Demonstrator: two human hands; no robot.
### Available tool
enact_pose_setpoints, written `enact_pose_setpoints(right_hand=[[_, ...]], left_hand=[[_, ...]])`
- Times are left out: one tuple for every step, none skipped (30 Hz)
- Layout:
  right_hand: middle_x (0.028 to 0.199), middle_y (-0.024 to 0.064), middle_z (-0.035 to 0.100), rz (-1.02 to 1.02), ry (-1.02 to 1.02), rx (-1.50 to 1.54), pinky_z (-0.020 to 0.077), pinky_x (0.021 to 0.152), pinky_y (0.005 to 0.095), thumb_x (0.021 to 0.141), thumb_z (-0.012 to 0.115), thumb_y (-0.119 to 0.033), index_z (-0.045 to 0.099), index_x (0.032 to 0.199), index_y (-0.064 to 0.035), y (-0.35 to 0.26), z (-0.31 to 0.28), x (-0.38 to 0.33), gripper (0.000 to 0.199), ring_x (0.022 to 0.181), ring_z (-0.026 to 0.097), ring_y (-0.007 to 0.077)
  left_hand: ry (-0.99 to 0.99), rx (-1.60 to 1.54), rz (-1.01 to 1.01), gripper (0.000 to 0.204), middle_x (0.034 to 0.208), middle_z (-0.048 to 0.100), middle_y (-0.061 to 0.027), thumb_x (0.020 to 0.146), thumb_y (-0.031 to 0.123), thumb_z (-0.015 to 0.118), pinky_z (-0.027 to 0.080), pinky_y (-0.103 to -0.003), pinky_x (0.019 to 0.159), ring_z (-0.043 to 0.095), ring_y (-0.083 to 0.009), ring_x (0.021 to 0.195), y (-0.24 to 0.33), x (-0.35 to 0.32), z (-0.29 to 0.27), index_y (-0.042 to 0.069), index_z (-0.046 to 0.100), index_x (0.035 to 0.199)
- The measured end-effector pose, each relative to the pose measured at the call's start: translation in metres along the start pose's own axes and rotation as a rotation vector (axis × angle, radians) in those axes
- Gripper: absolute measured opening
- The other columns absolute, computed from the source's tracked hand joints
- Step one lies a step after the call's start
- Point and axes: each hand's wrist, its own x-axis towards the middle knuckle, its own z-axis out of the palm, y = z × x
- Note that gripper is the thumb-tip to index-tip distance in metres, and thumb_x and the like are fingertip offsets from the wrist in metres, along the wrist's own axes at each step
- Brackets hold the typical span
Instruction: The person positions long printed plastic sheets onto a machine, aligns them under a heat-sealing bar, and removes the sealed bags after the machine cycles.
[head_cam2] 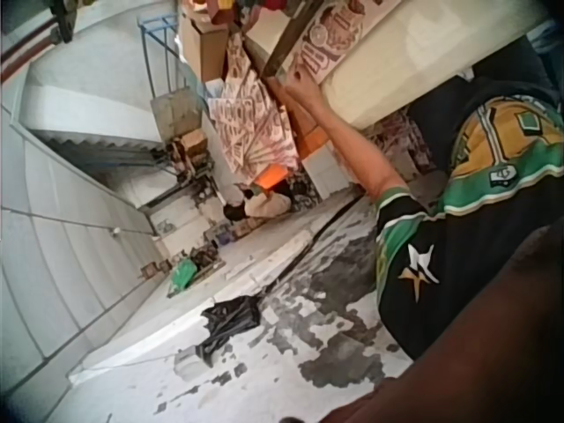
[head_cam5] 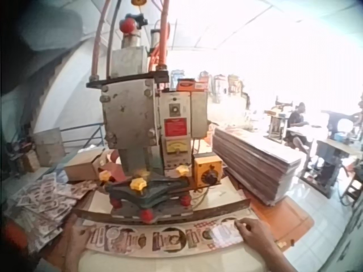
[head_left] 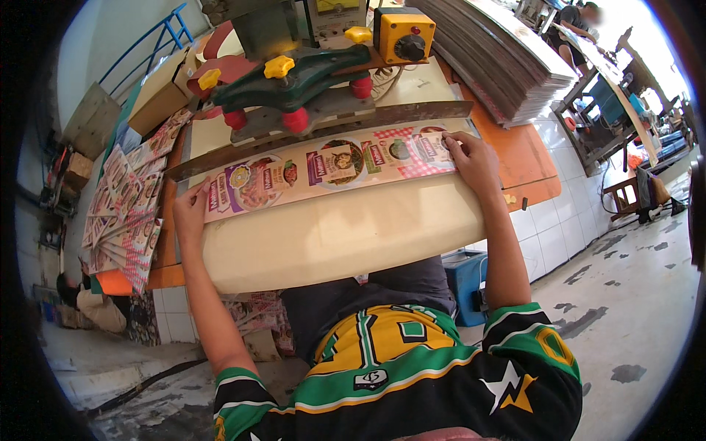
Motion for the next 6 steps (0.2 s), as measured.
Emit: enact_pose_setpoints(right_hand=[[0.081,0.0149,0.074,0.000,-0.001,0.006,0.0516,0.071,0.0444,0.097,0.063,-0.042,0.078,0.107,-0.0138,-0.0006,-0.0009,-0.0001,0.034,0.078,0.071,0.0321],[0.080,0.0145,0.074,0.001,-0.001,0.011,0.0515,0.070,0.0443,0.097,0.063,-0.043,0.078,0.107,-0.0138,-0.0011,-0.0016,-0.0005,0.034,0.077,0.071,0.0319],[0.080,0.0143,0.074,-0.001,0.003,0.008,0.0515,0.071,0.0442,0.097,0.063,-0.043,0.078,0.107,-0.0138,-0.0019,-0.0019,-0.0007,0.034,0.077,0.071,0.0316],[0.079,0.0140,0.074,-0.002,0.006,0.005,0.0516,0.071,0.0440,0.097,0.063,-0.043,0.078,0.107,-0.0139,-0.0026,-0.0022,-0.0011,0.034,0.077,0.071,0.0314],[0.079,0.0138,0.074,-0.004,0.010,0.001,0.0516,0.072,0.0438,0.098,0.063,-0.043,0.079,0.107,-0.0140,-0.0027,-0.0023,-0.0013,0.034,0.077,0.071,0.0311],[0.080,0.0144,0.074,-0.014,0.009,0.005,0.0515,0.072,0.0432,0.098,0.063,-0.043,0.079,0.107,-0.0141,-0.0024,-0.0026,-0.0013,0.034,0.078,0.071,0.0305]], left_hand=[[0.000,-0.012,-0.007,0.034,0.091,0.076,-0.0070,0.102,0.026,0.066,0.050,-0.025,0.069,0.059,-0.0053,0.079,0.0003,-0.0003,0.0007,-0.001,0.073,0.123],[0.001,-0.023,-0.014,0.034,0.091,0.076,-0.0072,0.102,0.026,0.066,0.050,-0.025,0.069,0.060,-0.0055,0.079,0.0005,-0.0004,0.0016,0.000,0.073,0.123],[0.004,-0.028,-0.023,0.034,0.092,0.076,-0.0075,0.102,0.026,0.066,0.050,-0.025,0.069,0.060,-0.0058,0.079,0.0011,-0.0005,0.0018,0.000,0.073,0.123],[0.008,-0.032,-0.031,0.034,0.092,0.076,-0.0077,0.102,0.026,0.066,0.051,-0.025,0.069,0.060,-0.0060,0.078,0.0017,-0.0005,0.0022,0.000,0.074,0.123],[0.012,-0.036,-0.040,0.034,0.092,0.076,-0.0079,0.102,0.026,0.066,0.051,-0.025,0.069,0.060,-0.0062,0.078,0.0023,-0.0007,0.0029,0.000,0.074,0.123],[0.015,-0.047,-0.028,0.035,0.092,0.076,-0.0075,0.103,0.027,0.066,0.051,-0.025,0.070,0.061,-0.0063,0.079,0.0031,-0.0013,0.0036,0.001,0.074,0.123]])
